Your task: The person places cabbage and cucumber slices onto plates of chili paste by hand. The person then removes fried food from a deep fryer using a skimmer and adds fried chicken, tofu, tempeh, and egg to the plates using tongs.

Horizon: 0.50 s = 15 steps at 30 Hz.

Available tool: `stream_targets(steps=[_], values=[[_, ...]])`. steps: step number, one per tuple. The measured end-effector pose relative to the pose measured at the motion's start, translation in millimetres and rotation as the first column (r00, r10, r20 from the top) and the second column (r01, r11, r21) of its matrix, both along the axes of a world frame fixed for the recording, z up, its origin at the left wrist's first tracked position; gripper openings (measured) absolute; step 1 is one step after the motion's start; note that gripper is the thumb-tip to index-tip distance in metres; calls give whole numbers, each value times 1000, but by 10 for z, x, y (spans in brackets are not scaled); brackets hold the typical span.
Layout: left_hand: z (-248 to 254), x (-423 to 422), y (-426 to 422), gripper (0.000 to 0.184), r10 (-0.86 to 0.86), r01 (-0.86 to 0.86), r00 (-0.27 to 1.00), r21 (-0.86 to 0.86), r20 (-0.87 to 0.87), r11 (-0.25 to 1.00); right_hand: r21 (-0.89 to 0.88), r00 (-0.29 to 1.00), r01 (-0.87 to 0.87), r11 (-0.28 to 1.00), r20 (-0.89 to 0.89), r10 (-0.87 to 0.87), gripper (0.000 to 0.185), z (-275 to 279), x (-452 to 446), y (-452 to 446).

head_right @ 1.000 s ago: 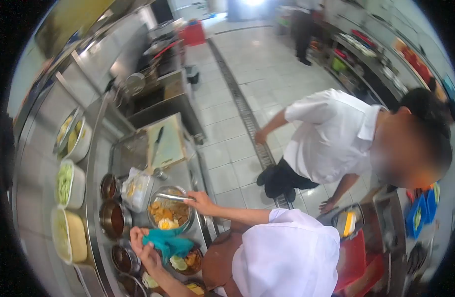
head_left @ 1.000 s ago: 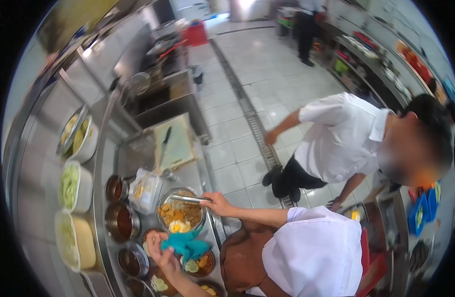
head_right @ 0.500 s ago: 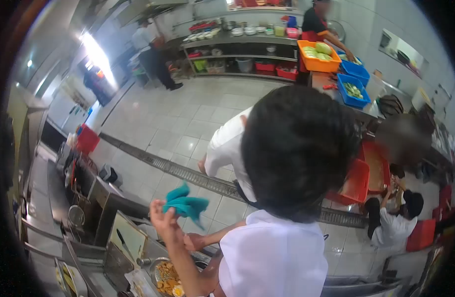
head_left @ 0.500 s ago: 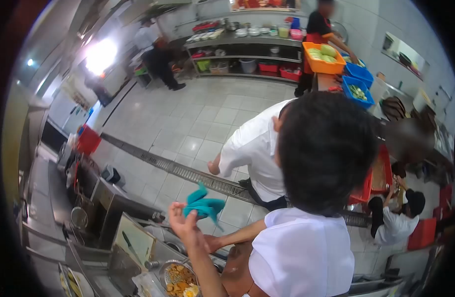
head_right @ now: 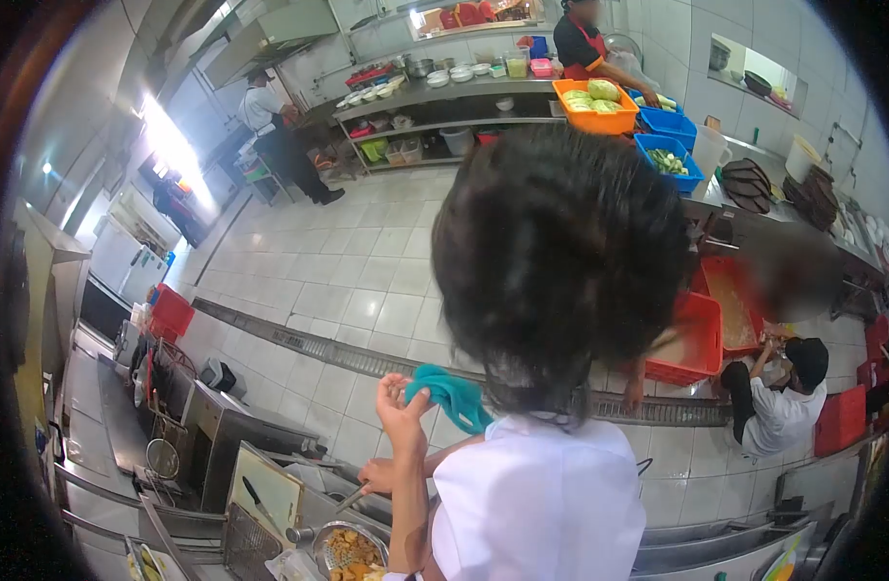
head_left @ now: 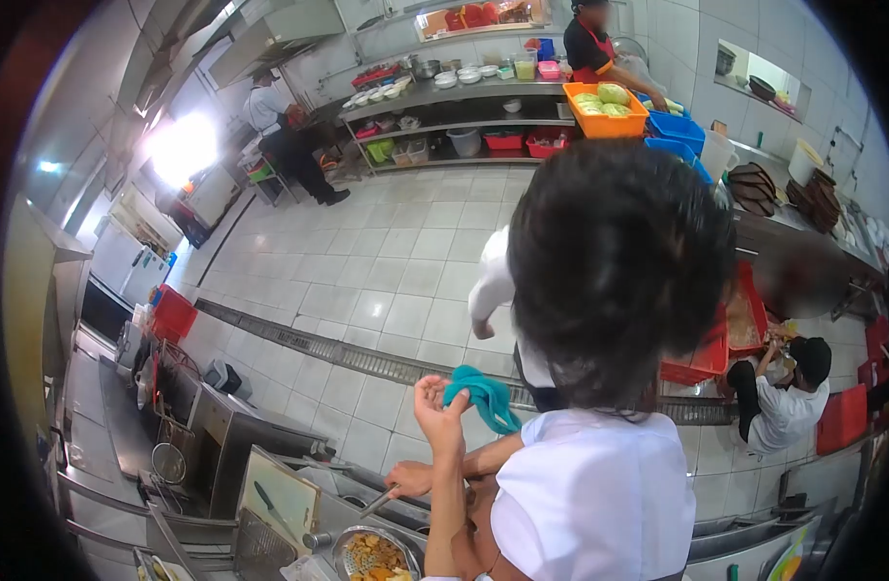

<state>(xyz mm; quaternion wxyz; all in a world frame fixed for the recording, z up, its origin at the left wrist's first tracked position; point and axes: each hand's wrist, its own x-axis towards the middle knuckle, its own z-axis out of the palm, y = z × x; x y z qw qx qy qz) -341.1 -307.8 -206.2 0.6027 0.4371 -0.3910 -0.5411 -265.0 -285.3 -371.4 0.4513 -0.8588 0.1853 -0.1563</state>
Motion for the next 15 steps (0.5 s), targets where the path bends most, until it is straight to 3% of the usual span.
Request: stream_targets(steps=[4, 6, 13, 15], values=[[13, -41, -38, 42, -9, 11, 999, -43, 33, 999, 11, 1000, -3, 1000, -12, 3, 38, 45, 7, 21], [-28, -26, -50, 42, 52, -18, 973, -152, 225, 988, 16, 1000, -5, 1000, -19, 5, 38, 49, -19, 49], [-89, 54, -85, 43, 164, -128, 954, -152, 251, 980, 33, 999, -21, 999, -29, 22, 38, 70, -23, 158], [-215, 84, -152, 39, 247, -163, 895, -244, 371, 956, 37, 999, -11, 999, -31, 12, 38, 98, -13, 180]])
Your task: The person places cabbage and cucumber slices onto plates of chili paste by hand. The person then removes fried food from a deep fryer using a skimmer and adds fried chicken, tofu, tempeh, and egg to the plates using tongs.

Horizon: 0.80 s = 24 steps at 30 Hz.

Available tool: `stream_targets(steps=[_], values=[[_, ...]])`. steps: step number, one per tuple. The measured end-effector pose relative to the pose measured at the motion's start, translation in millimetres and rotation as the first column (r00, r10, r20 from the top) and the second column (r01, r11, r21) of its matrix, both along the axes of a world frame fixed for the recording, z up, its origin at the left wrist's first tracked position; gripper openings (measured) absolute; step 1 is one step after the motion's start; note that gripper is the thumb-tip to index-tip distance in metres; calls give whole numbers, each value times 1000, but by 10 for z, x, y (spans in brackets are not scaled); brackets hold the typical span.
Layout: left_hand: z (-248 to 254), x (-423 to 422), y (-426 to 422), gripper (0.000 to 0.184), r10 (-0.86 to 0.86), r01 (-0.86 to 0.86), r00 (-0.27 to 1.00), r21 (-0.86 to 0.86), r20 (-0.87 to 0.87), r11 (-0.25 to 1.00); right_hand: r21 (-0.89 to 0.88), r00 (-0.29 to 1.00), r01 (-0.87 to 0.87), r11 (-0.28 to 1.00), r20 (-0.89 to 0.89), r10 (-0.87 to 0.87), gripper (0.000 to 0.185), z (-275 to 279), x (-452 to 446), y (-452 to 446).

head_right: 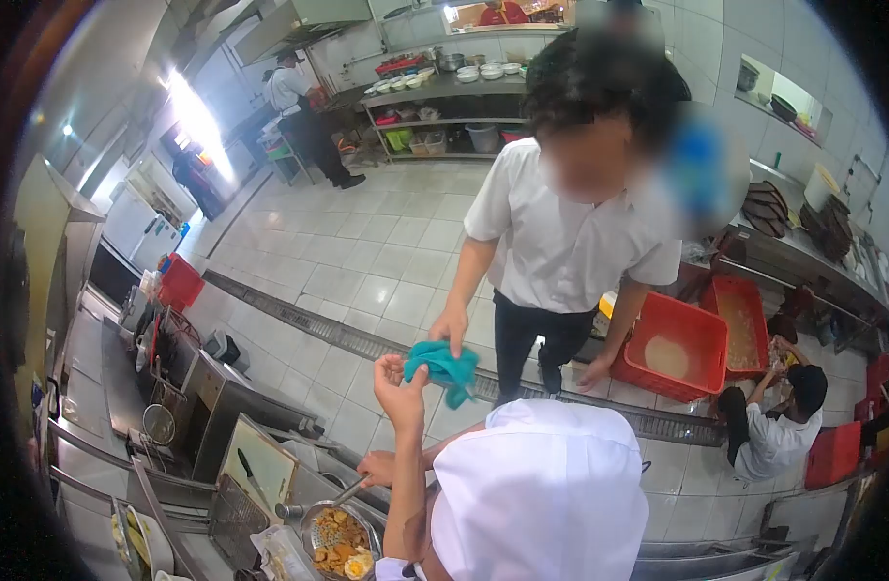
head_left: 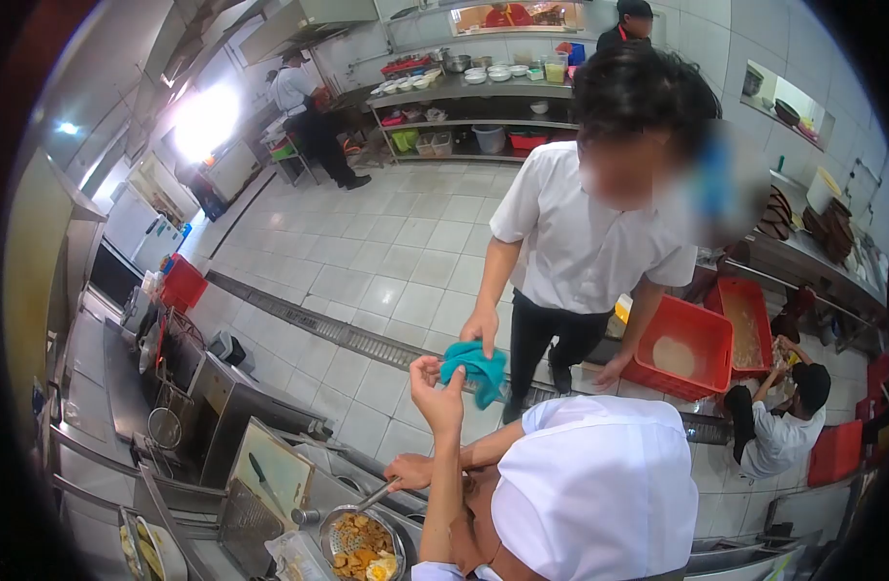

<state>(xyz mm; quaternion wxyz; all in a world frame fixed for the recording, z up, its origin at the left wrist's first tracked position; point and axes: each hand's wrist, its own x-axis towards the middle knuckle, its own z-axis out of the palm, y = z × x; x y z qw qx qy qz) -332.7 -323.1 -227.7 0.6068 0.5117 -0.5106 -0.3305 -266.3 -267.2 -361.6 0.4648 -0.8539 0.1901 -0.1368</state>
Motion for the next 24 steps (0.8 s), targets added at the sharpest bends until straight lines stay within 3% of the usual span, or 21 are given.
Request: stream_targets(steps=[4, 6, 8, 9, 10, 11, 12, 13, 14, 15, 16, 17, 18, 19, 22, 24], values=[[-189, -27, -96, 45, 46, -44, 998, 63, -36, 997, 6, 999, 33, 999, 2, -33, 38, 107, -55, 1], [-194, -44, -122, 48, 46, -43, 999, -132, 17, 990, 37, 1000, 20, 999, 12, -20, 37, 135, -66, -41], [-16, -53, -8, 53, 51, -50, 995, 10, -91, 999, 26, 999, 7, 1000, 31, -8, 34, -60, 8, -120], [-44, 21, -11, 55, 88, -88, 996, 10, -20, 996, -6, 999, -2, 1000, 37, 3, 33, -217, 85, -144], [45, 82, 29, 54, 116, -116, 993, 10, 37, 993, -42, 990, -15, 999, 137, 20, 31, -47, 30, -154], [42, 144, 61, 51, 98, -100, 994, -32, -36, 995, 3, 995, -42, 999, 89, 41, 29, -155, 84, -184], [123, 192, 169, 46, 142, -149, 987, -92, -78, 985, -70, 979, -49, 996, 193, 62, 28, -263, 112, -155], [81, 280, 218, 45, 119, -129, 978, -49, -173, 990, 65, 987, -81, 995, 143, 71, 27, -237, 158, -148], [101, 362, 295, 38, 209, -220, 971, -99, -114, 970, -122, 986, -106, 987, 113, 120, 28, -207, 222, -116], [171, 476, 432, 32, 292, -304, 952, -184, -90, 935, -110, 992, -115, 987, 39, 120, 26, -240, 287, -88], [186, 572, 566, 30, 354, -364, 931, -220, -84, 905, -61, 982, -164, 985, 79, 169, 23, -286, 363, -66], [210, 670, 728, 28, 405, -410, 912, -236, -70, 881, 41, 975, -222, 974, 23, 221, 21, -146, 425, 13], [295, 769, 924, 28, 425, -437, 899, -210, -102, 874, 21, 969, -247, 969, 2, 247, 21, -33, 518, 100], [343, 807, 1067, 27, 427, -445, 895, -192, -129, 875, 26, 959, -279, 960, -53, 280, 33, -89, 606, 85], [138, 1002, 1437, 26, 581, -589, 808, -176, -101, 788, -18, 921, -365, 931, -155, 358, 36, -4, 965, 166], [68, 1037, 1801, 26, 647, -685, 724, -136, -240, 716, -300, 935, -355, 885, -135, 329, 39, -160, 1299, 200]])
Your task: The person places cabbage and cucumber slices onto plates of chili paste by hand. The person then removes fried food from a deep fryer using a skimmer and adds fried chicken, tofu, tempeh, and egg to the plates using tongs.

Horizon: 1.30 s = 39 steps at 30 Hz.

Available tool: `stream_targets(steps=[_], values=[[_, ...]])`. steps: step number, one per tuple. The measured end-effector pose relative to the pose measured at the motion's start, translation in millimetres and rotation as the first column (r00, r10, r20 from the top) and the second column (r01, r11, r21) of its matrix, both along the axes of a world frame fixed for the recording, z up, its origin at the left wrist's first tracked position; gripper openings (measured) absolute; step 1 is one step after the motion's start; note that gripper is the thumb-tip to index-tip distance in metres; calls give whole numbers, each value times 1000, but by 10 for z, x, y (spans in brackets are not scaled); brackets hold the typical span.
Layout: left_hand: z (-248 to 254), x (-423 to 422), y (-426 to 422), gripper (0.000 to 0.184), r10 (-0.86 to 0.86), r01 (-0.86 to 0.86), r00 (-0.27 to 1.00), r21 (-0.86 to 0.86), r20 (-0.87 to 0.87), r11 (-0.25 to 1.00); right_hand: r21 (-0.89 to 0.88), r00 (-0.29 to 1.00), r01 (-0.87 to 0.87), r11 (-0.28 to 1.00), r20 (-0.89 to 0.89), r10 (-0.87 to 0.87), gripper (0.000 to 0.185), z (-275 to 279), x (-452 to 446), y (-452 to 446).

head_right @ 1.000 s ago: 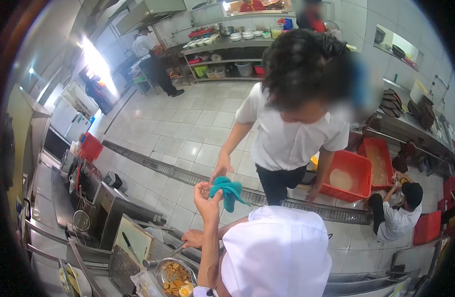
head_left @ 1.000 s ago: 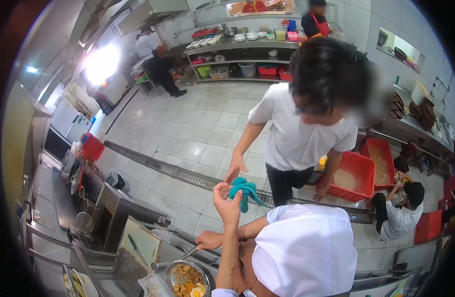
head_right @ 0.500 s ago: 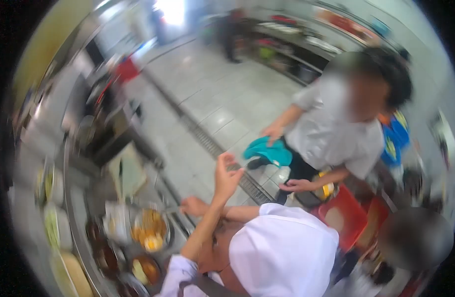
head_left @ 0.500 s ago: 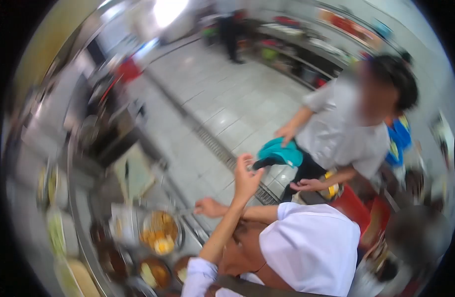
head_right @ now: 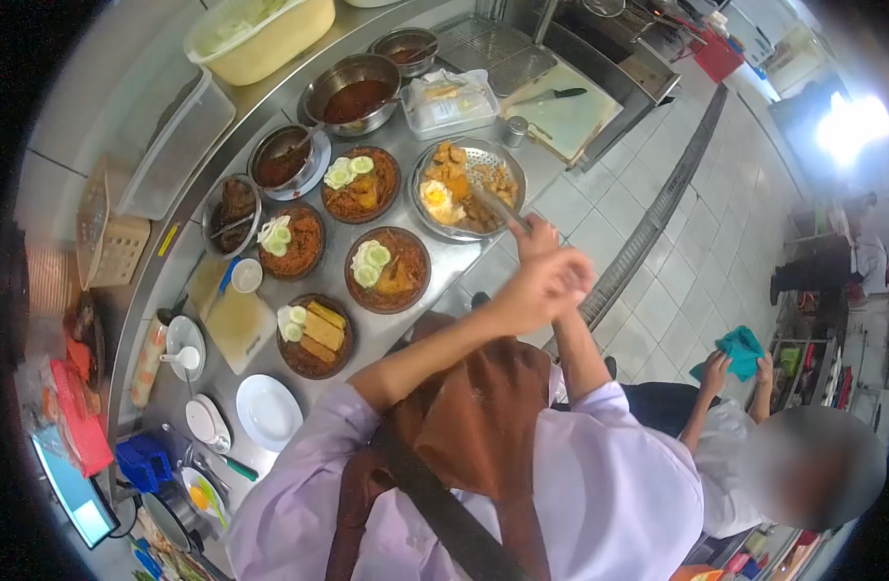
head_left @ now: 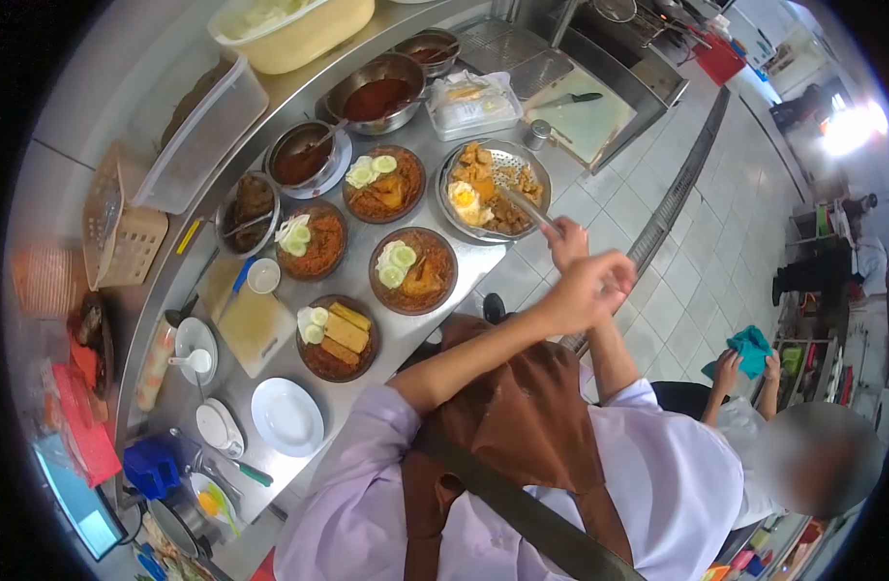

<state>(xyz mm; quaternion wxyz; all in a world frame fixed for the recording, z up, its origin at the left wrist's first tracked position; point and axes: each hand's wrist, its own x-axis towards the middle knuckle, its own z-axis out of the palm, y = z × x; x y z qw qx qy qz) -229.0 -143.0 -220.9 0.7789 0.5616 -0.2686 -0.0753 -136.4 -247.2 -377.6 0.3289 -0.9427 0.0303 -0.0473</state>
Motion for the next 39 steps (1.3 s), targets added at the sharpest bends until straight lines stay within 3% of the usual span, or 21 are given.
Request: stream_targets(steps=[3, 7, 9, 11, 13, 16, 23, 30, 32, 34, 37, 39], values=[[-95, -76, 635, 27, 202, -190, 960, 77, -193, 979, -20, 985, -165, 986, -60, 164, 44, 565, 288, 138], [-601, -280, 1303, 27, 476, -469, 796, 114, -375, 875, -99, 951, -300, 949, -107, 290, 43, 486, 736, 86], [-755, -427, 1555, 21, 569, -574, 673, 151, -472, 805, -28, 883, -395, 918, -289, 371, 39, 639, 791, 94], [-934, -570, 1741, 20, 624, -646, 622, 139, -473, 750, -21, 867, -408, 913, -321, 380, 38, 575, 811, 75], [-1002, -662, 1905, 20, 740, -746, 444, 249, -505, 617, -13, 850, -429, 903, -345, 398, 37, 568, 843, 110], [-1148, -711, 2104, 19, 763, -806, 384, 215, -520, 552, -11, 834, -453, 891, -358, 419, 37, 520, 810, 142], [-1153, -619, 2262, 19, 803, -810, 361, 267, -474, 522, 5, 824, -470, 883, -357, 441, 38, 104, 885, 187], [-1081, -325, 2177, 19, 802, -758, 417, 324, -427, 566, 177, 824, -420, 890, -337, 456, 35, 230, 859, 76], [-1073, -282, 2123, 19, 811, -758, 441, 325, -385, 566, 162, 795, -448, 879, -376, 475, 36, 237, 835, 122], [-1011, -201, 2074, 19, 780, -725, 424, 343, -461, 597, 142, 770, -473, 869, -412, 487, 36, 171, 853, 172], [-1073, -59, 2043, 19, 763, -701, 478, 334, -435, 630, 235, 786, -395, 888, -415, 459, 33, -128, 854, 166], [-1063, 83, 2023, 19, 764, -679, 495, 364, -413, 637, 413, 807, -300, 860, -371, 460, 32, -236, 807, 108]])
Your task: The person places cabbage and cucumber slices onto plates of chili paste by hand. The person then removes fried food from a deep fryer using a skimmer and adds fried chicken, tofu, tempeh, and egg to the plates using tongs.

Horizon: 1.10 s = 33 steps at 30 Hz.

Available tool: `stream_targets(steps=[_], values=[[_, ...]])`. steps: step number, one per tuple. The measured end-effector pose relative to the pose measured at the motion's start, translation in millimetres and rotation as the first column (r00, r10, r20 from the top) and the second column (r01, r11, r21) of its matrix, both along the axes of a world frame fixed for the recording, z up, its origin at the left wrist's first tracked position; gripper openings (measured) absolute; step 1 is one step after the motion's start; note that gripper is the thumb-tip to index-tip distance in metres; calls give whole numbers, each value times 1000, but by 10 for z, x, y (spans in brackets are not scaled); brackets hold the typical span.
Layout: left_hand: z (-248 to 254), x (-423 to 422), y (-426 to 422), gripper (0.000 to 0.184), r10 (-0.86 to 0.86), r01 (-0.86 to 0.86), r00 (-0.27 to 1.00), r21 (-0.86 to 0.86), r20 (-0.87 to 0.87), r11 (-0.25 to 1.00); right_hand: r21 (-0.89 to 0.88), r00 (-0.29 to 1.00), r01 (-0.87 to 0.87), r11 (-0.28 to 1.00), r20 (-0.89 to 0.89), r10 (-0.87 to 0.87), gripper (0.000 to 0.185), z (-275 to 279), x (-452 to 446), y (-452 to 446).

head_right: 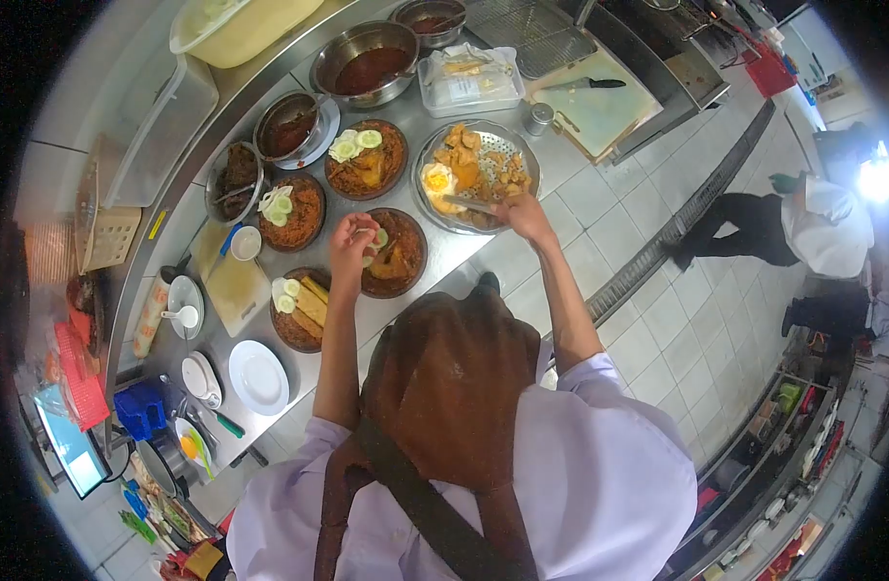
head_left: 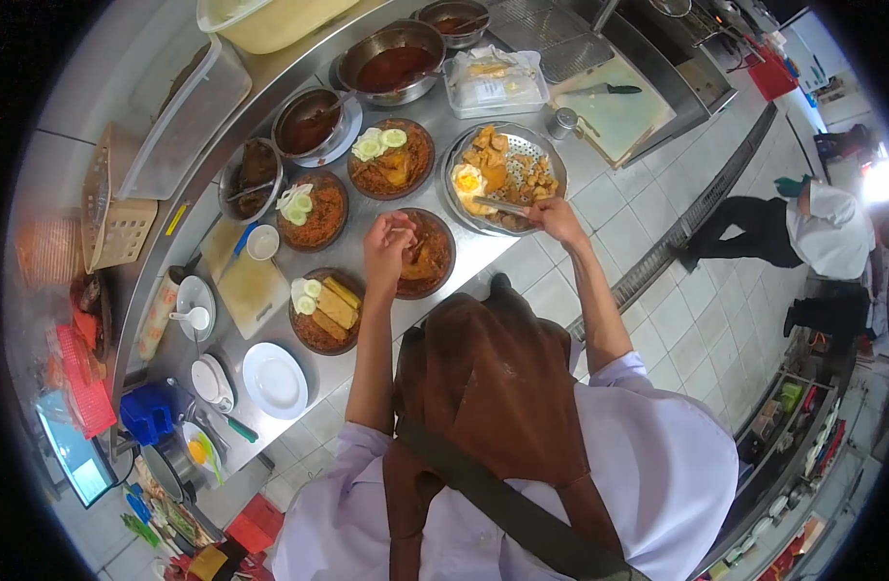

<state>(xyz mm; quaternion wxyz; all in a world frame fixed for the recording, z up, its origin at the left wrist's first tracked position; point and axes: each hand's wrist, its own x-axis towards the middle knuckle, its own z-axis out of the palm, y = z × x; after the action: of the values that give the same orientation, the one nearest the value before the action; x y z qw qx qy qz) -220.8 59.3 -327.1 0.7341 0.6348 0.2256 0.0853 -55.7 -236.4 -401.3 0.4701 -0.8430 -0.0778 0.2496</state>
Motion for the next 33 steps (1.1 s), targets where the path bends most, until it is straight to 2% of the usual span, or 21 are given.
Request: stream_targets(steps=[1, 3, 5, 7, 8, 10, 11, 13, 16, 17, 19, 24, 26, 27, 29, 33], values=[[5, 87, -7, 20, -28, 28, 1000, 37, -12, 999, 0, 1000, -1, 1000, -1, 1, 32, -11, -27, -36], [-89, 298, 3, 21, -64, 61, 998, 105, 20, 993, 58, 992, 64, 996, -110, -58, 41, -13, -89, -86], [-230, 523, 1, 22, -100, 91, 994, 173, 47, 981, 71, 993, 66, 995, -107, -59, 41, 62, -117, -127], [-327, 753, -25, 25, -211, 119, 966, 470, 147, 874, 85, 993, 73, 994, -104, -64, 40, 91, -101, -149], [-346, 845, -50, 25, -213, 122, 966, 472, 145, 873, 78, 993, 62, 995, -106, -53, 40, 88, -88, -136], [-346, 1006, -118, 30, -225, 60, 965, 726, 132, 685, 72, 993, 56, 996, -109, -48, 40, 86, -101, -77], [-342, 1074, -135, 30, -228, 63, 965, 727, 132, 684, 83, 994, 71, 994, -90, -63, 40, 71, -118, -11], [-373, 1182, -161, 32, -256, 52, 961, 845, 102, 533, 120, 990, 115, 986, -101, -104, 39, -32, -136, 80], [-399, 1207, -91, 32, -238, 129, 971, 828, 5, 546, 190, 981, 183, 965, -92, -168, 38, -177, -252, 220], [-408, 1214, -82, 32, -238, 129, 971, 830, 5, 543, 202, 977, 203, 958, -110, -184, 38, -197, -265, 245], [-365, 1169, -89, 32, -183, 110, 983, 763, 11, 637, 222, 967, 246, 944, -127, -222, 40, -172, -286, 325], [-307, 979, -129, 32, -133, 59, 990, 728, 44, 683, 228, 949, 300, 926, -173, -264, 40, -24, -297, 438], [-287, 898, -142, 32, -113, 56, 993, 726, 30, 686, 315, 928, 341, 886, -264, -264, 37, 61, -318, 473], [-307, 852, -148, 32, -114, 40, 992, 690, 62, 722, 313, 930, 334, 889, -263, -256, 37, 128, -334, 466], [-332, 763, -136, 32, -107, 18, 990, 653, 97, 757, 297, 893, 311, 903, -416, -171, 37, 250, -366, 424], [-325, 634, -95, 30, -75, 19, 995, 617, 65, 787, 328, 846, 393, 859, -495, -198, 37, 233, -508, 366]])
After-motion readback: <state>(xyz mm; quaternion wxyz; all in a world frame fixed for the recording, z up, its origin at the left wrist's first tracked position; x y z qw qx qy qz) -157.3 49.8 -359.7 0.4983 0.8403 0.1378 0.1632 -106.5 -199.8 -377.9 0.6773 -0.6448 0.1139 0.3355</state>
